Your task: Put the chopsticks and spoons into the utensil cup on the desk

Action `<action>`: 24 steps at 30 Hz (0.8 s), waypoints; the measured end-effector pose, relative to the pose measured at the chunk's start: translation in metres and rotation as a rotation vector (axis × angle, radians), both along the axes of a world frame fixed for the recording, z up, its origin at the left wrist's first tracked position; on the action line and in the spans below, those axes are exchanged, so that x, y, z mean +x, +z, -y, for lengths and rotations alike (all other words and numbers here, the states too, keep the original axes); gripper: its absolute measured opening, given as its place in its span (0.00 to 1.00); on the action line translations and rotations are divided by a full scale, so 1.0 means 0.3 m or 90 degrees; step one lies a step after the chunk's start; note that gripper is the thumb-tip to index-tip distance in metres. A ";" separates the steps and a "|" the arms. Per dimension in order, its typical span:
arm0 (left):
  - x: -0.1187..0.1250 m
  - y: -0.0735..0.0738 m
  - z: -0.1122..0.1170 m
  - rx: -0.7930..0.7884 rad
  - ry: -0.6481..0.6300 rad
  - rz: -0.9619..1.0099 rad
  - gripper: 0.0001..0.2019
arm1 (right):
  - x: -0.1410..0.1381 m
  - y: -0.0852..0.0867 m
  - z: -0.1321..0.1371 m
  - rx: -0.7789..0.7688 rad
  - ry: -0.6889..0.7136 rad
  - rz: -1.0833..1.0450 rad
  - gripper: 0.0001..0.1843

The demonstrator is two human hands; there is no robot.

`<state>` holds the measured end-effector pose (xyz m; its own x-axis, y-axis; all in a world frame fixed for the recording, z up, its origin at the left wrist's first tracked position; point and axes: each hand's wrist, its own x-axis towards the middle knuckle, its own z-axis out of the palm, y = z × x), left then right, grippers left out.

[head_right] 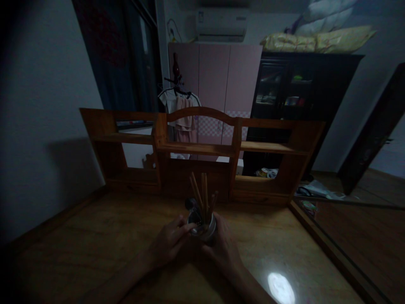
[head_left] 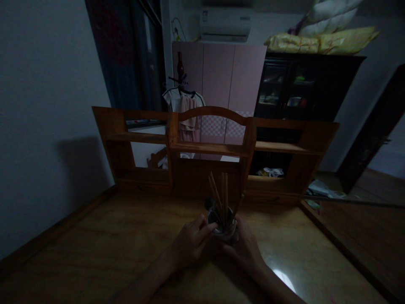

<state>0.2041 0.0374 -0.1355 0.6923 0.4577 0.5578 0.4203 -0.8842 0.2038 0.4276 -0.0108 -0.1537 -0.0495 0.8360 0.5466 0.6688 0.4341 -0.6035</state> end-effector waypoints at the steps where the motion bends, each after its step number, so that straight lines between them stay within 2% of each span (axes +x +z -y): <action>1: 0.002 0.002 0.004 -0.002 0.002 -0.002 0.15 | -0.001 0.002 0.000 -0.002 0.001 -0.002 0.39; 12: 0.005 -0.013 0.001 -0.041 0.020 0.011 0.10 | -0.005 0.040 0.014 0.013 0.045 -0.027 0.40; 20: 0.002 0.036 0.011 -0.110 0.015 0.077 0.10 | -0.007 0.019 0.011 -0.008 0.030 -0.035 0.40; 24: 0.006 0.030 0.004 -0.126 0.027 0.150 0.12 | -0.022 0.037 0.022 -0.027 0.003 -0.053 0.41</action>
